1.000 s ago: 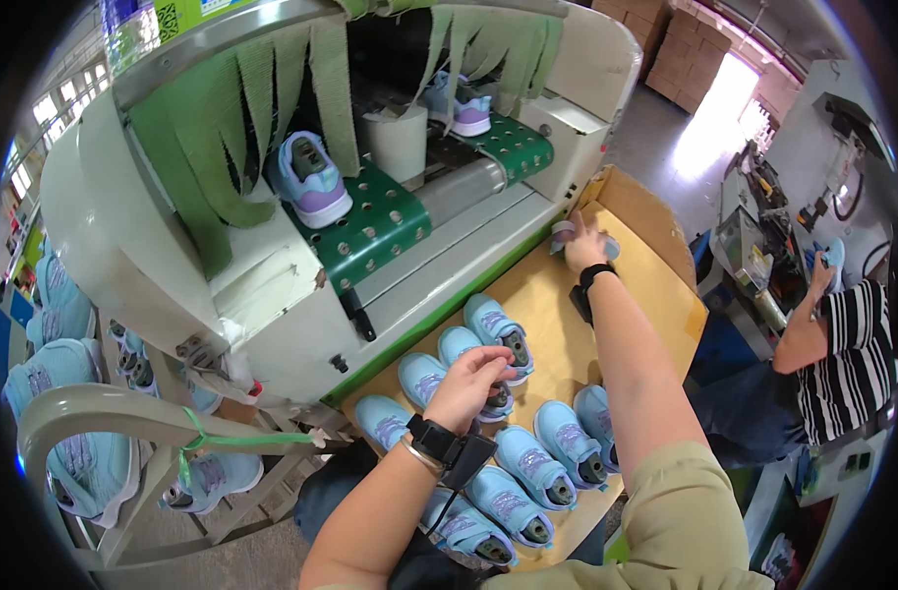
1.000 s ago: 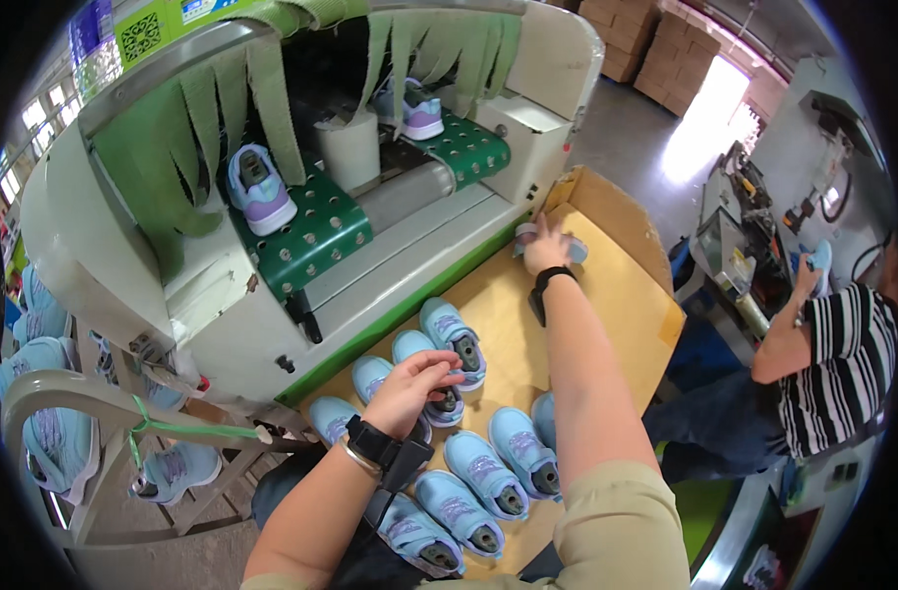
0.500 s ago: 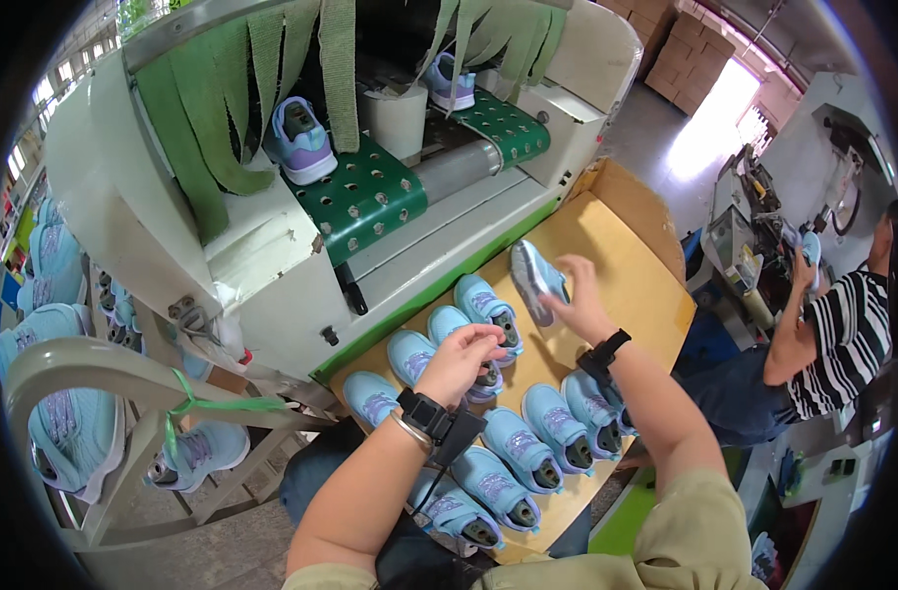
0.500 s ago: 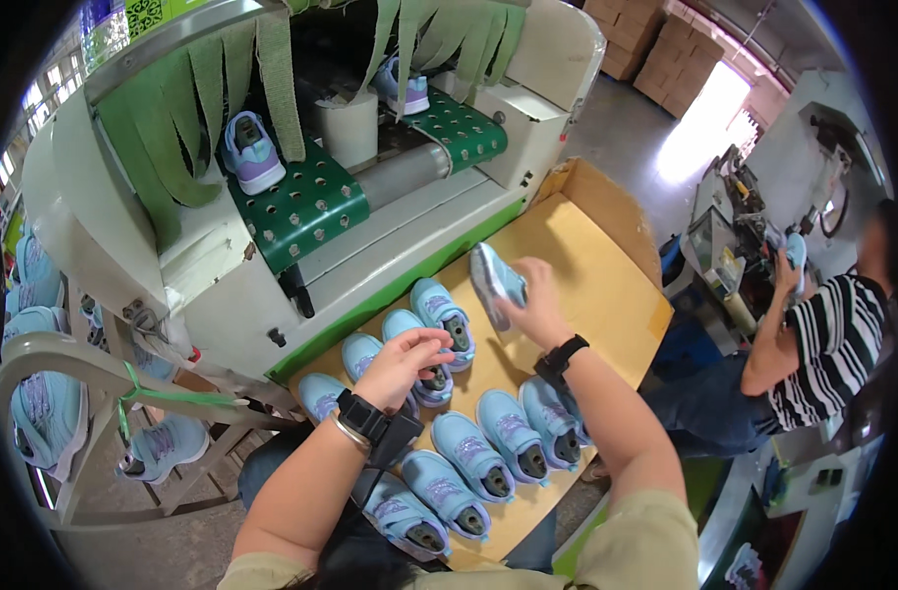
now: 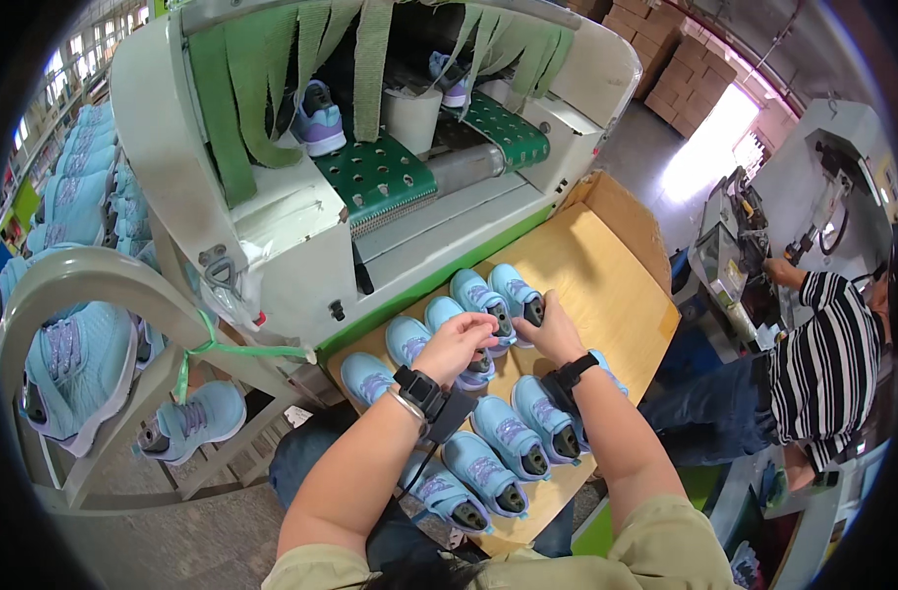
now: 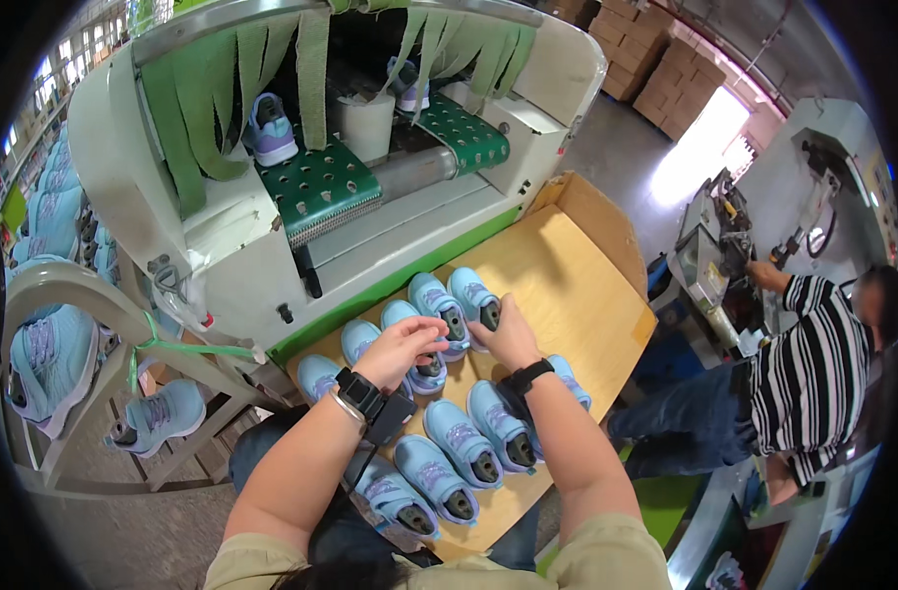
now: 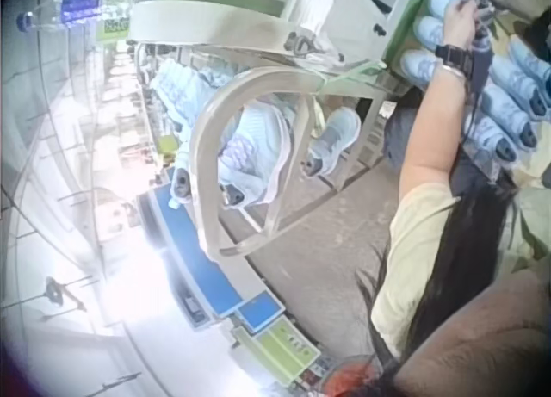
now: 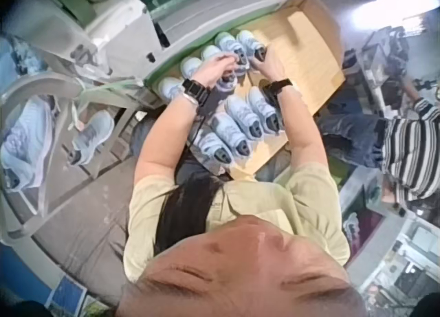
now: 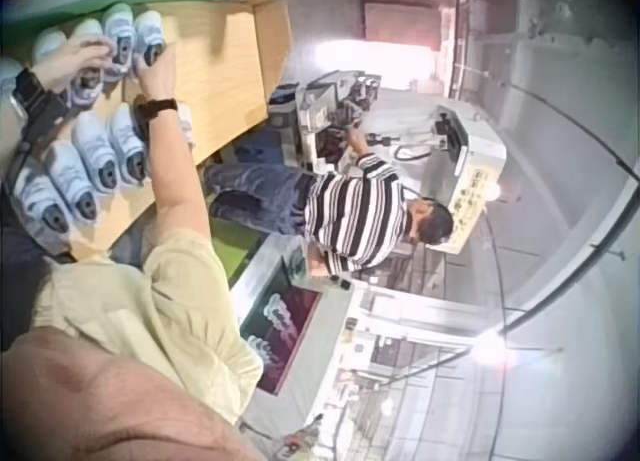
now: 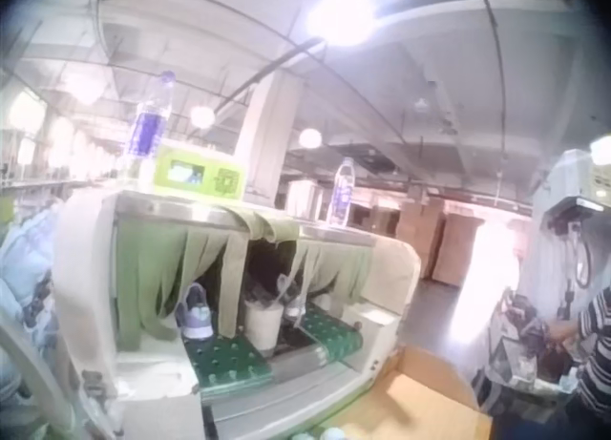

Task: The person picks up light blue sneakers from a wooden table and places them onto a moving conveyor belt. They handle the shoes one at a time, arranging them in rows on the table before feeding them into the machine. The shoes travel along the belt and disappear into the machinery.

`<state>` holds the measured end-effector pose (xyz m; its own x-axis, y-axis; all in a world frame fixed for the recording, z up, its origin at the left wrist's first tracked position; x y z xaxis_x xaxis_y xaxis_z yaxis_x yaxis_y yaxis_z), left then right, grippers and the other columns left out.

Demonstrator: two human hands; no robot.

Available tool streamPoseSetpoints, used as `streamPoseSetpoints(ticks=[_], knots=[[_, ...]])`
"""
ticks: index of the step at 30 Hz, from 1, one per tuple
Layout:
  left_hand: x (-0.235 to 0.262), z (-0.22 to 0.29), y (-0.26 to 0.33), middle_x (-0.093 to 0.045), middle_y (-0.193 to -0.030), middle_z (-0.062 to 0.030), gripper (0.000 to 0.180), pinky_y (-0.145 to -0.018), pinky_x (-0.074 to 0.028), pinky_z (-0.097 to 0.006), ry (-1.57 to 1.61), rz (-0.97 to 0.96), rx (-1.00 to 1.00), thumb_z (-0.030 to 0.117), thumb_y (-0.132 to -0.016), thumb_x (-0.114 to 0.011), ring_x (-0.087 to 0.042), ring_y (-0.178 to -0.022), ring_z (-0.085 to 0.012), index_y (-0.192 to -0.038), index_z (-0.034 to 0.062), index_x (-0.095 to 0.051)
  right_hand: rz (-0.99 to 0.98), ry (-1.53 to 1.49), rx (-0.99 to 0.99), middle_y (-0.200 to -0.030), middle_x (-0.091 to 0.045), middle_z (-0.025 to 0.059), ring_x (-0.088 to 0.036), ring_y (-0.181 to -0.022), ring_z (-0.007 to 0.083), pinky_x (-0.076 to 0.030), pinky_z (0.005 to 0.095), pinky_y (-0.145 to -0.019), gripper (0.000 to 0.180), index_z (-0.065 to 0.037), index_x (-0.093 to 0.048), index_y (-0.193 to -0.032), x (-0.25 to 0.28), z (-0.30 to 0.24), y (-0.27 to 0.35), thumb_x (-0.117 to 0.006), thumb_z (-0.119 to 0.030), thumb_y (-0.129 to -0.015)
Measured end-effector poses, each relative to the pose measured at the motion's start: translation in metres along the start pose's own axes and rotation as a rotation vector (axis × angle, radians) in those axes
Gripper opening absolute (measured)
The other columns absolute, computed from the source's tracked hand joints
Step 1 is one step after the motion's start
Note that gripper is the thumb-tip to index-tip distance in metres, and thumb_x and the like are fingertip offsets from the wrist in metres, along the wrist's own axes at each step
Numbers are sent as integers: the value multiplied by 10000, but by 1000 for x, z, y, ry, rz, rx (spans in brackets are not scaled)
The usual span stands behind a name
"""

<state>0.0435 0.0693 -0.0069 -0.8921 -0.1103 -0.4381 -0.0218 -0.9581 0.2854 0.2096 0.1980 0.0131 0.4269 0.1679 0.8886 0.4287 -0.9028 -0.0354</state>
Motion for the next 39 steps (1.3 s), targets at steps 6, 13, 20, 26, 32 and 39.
streamPoseSetpoints(ticks=[6,13,20,26,32,39], knots=[[3,-3,-4,-628,-1203,-9,268,-862,-440,-292,1,-13,-11,266,-1007,-559,-613,-1130,-171,-1215,103,-603,48,-844,-366,-754,-553,67,-540,-661,156,-452,304,-607,489,-31,-548,-873,-17,53,-6,-528,-509,-975],[1,-1,-1,-620,-1211,-25,272,-876,-466,-300,15,-37,-35,235,-1011,-554,-611,-1137,-182,-1230,79,-592,87,-932,-81,-604,-469,26,-417,-527,123,-315,270,-471,584,-88,-497,-671,2,42,-13,-389,-537,-1028],[3,3,5,-630,-1218,-36,276,-880,-462,-300,6,-19,-34,225,-1009,-560,-620,-1131,-178,-1240,77,-595,-322,-1874,122,-545,-330,-6,-298,-481,119,-249,252,-435,623,-118,-386,-669,40,32,2,-320,-644,-996],[0,6,6,-629,-1243,-46,282,-889,-432,-312,-22,-27,-40,241,-1006,-561,-618,-1140,-197,-1243,94,-600,-386,-1923,120,-550,-338,-8,-307,-487,114,-256,249,-446,622,-117,-398,-680,37,29,2,-298,-639,-1003],[-1,10,10,-627,-1238,-37,277,-873,-420,-302,-41,-7,-34,232,-1006,-556,-613,-1150,-193,-1246,100,-599,-341,-1797,17,-553,-358,-16,-291,-480,107,-249,248,-442,561,-133,-411,-691,31,31,1,-339,-576,-1026],[-4,11,10,-631,-1226,-37,277,-863,-453,-279,-24,-30,-38,222,-1014,-550,-624,-1142,-168,-1245,75,-591,-267,-1096,-314,-541,-388,-42,-293,-454,85,-247,246,-438,393,-158,-447,-700,7,51,4,-549,-375,-1012]])
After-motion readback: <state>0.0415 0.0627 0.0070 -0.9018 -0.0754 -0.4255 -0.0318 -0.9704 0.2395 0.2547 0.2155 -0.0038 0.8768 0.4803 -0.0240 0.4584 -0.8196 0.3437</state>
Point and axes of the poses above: each hand's wrist, its own y-axis away from the middle knuckle, its own x-axis out of the back of the hand, z = x × y, the point moved 6 cm from there along -y, towards the middle knuckle
